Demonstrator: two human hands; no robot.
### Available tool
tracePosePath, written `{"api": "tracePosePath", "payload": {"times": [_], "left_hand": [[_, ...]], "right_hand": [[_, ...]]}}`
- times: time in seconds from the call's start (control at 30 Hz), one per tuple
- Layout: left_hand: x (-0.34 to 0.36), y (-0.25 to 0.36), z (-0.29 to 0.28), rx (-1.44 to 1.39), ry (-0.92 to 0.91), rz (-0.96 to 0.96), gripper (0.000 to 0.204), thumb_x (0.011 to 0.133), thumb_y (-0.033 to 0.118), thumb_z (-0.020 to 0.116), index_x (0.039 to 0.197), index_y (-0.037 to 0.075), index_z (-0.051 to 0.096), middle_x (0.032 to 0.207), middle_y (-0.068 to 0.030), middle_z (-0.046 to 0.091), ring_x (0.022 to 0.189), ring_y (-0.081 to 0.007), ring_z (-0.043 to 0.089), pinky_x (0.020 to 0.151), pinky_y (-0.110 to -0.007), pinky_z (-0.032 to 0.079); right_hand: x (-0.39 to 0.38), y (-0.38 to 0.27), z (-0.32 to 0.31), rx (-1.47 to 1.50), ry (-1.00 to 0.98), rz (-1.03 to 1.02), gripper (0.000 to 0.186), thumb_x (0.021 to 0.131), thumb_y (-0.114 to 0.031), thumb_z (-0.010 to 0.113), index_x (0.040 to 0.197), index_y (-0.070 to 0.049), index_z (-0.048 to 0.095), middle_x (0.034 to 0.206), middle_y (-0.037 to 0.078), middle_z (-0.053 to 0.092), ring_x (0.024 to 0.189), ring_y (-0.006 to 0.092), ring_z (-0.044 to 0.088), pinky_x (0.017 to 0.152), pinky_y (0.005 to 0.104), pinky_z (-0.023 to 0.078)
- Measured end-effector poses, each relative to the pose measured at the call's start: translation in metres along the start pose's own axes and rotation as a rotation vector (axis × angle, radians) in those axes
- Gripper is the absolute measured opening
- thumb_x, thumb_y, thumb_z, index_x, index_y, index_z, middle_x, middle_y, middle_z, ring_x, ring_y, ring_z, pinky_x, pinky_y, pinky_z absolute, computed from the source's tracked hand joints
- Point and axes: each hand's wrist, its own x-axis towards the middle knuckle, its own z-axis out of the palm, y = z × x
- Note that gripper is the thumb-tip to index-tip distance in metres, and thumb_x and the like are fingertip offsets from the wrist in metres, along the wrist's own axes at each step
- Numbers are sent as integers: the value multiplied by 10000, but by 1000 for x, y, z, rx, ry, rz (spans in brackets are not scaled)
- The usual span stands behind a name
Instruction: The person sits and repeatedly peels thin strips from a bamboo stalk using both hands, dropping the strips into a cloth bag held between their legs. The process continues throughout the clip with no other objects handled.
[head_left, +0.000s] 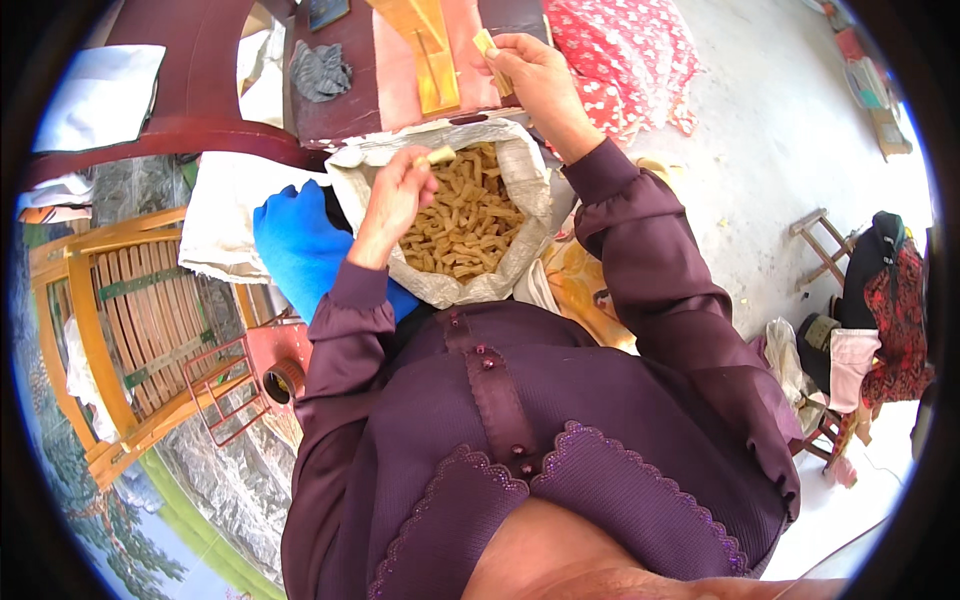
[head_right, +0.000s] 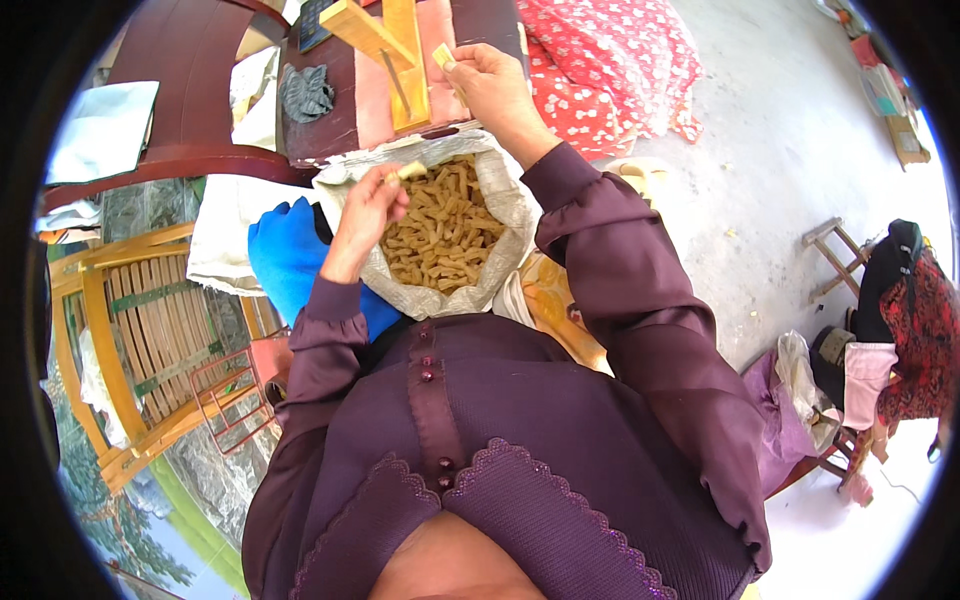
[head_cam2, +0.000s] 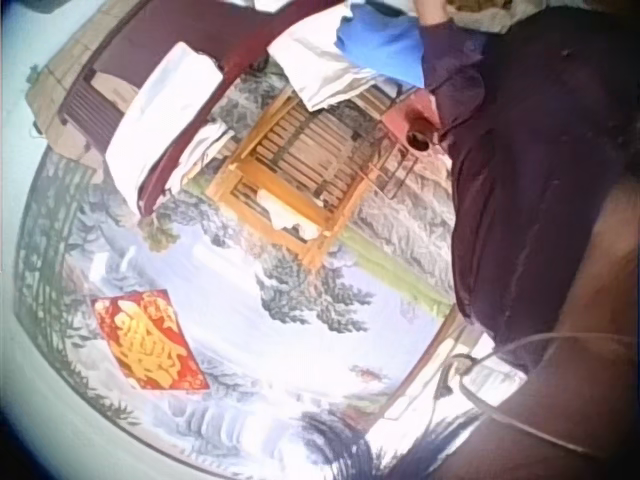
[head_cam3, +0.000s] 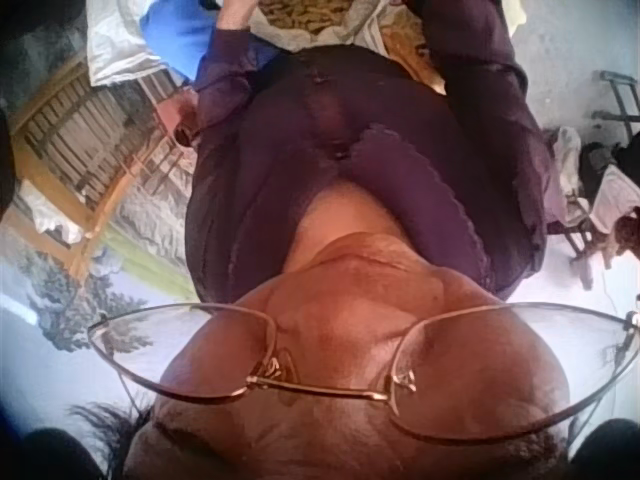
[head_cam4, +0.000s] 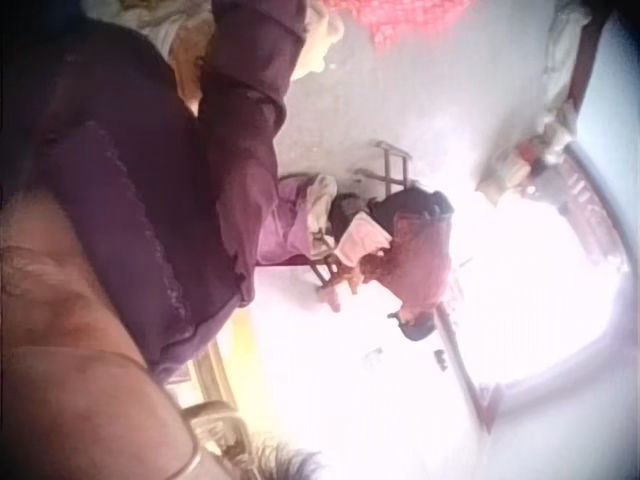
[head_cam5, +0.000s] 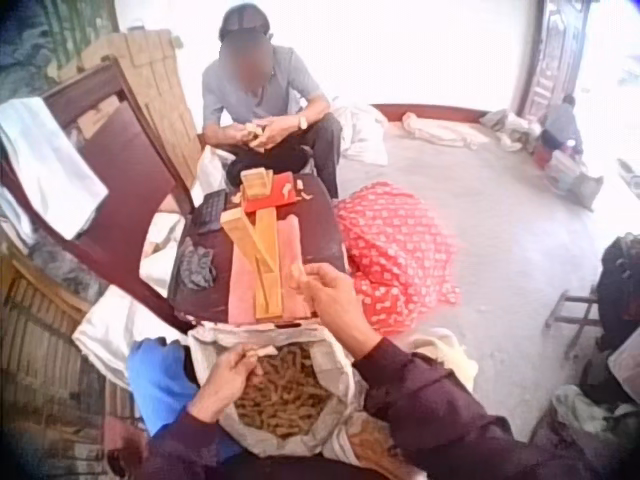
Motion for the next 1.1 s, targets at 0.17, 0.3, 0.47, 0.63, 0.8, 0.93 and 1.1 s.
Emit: {"api": "tracePosePath", "payload": {"times": [0.17,0.3,0.47,0.63,0.8,0.93,1.1], "left_hand": [[-17,-22,16,-34,-127,-28,162,895,67,519,1044,23,568,721,-6,566,616,-70,524,558,-212,428],[-24,-51,21,154,-191,92,147,827,64,569,964,12,587,685,-21,541,619,-93,510,561,-260,411],[-37,-57,41,431,-354,146,195,799,138,619,965,35,617,743,-98,585,672,-211,551,635,-324,437],[-34,-61,32,554,-308,123,242,776,159,647,979,28,636,872,-142,615,795,-242,599,717,-342,467],[2,-70,27,523,-191,138,250,818,159,615,1014,5,640,866,-113,638,820,-199,607,760,-310,478],[44,-77,55,152,-184,-217,432,870,165,567,1230,-59,486,1014,-114,617,879,-191,599,749,-308,485],[66,-99,86,-415,-12,-390,573,890,161,551,1355,-73,311,1097,-150,564,897,-193,596,691,-273,503]], "right_hand": [[1,-2,-45,-2,282,-148,205,880,-130,613,1037,0,640,869,-4,643,737,44,532,652,198,423],[5,-6,-78,144,489,-203,87,915,-139,545,913,-62,584,695,-82,470,605,25,402,530,194,322],[29,55,-136,203,335,-225,207,923,-123,484,720,-99,520,622,-11,482,557,92,444,507,238,340],[29,58,-130,19,333,-188,90,884,-111,516,866,-50,579,790,23,576,708,115,530,592,232,408],[-1,-25,-78,38,221,-42,156,853,-86,543,982,-24,607,868,36,629,740,118,570,626,236,448],[-1,-15,-68,104,60,-12,112,865,-81,552,950,-33,606,793,18,624,685,97,569,622,218,446],[3,-17,-59,133,58,30,77,878,-77,563,936,-50,604,804,16,630,685,93,582,602,203,445]]}}
